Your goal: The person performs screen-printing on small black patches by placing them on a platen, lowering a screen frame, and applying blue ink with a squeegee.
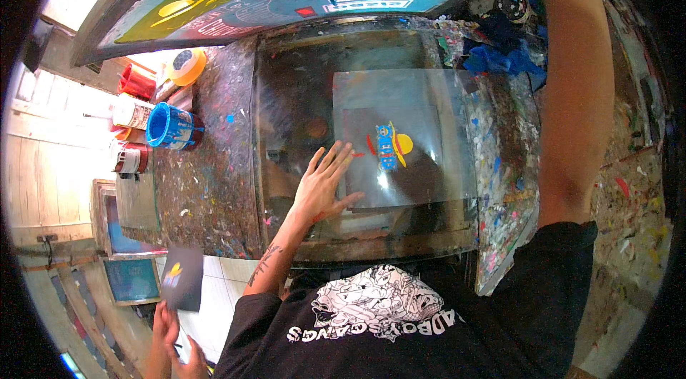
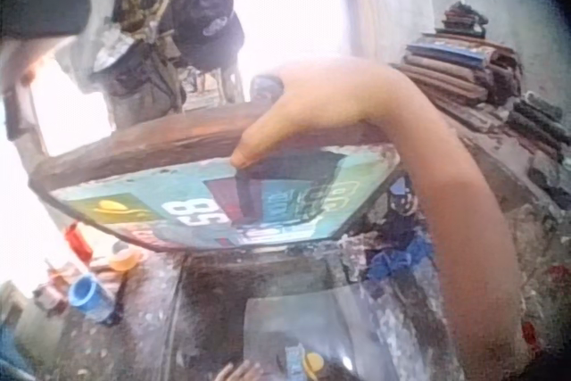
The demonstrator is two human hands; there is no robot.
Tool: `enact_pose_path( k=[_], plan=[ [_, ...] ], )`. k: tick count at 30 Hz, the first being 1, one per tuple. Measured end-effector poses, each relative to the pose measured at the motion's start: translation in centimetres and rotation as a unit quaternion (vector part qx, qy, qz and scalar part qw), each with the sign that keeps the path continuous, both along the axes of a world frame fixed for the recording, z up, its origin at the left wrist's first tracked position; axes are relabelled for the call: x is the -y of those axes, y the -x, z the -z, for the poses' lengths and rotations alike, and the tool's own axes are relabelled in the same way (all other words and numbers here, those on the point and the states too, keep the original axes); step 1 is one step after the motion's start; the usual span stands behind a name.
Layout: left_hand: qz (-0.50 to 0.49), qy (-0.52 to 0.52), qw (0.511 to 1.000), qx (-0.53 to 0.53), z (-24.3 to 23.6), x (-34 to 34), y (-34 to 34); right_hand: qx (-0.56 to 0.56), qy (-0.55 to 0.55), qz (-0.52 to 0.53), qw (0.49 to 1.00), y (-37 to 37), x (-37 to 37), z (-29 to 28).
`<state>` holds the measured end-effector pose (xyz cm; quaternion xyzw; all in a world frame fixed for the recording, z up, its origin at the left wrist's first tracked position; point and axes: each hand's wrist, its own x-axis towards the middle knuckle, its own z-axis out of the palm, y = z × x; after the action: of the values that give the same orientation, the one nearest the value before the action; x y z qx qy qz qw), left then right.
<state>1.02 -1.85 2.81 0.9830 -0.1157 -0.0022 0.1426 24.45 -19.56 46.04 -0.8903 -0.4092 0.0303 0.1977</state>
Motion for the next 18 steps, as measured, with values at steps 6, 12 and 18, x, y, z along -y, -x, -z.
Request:
enact_pose_path(
  k=[6,12,18],
  plan=[
    [-0.002,0.016,1.0,0.003,-0.3,0.3,-0.3,0.209,-0.022,0.013,0.978,-1.0,-0.6,2.9],
    [-0.043,0.16,0.983,0.074,1.0,0.0,-0.1,0.218,-0.016,-0.031,0.975,0.2,-0.2,2.9],
    [0.083,0.389,0.916,0.045,-3.4,11.4,-6.8,0.236,-0.046,0.009,0.971,-0.9,-0.1,4.2]
  ],
)
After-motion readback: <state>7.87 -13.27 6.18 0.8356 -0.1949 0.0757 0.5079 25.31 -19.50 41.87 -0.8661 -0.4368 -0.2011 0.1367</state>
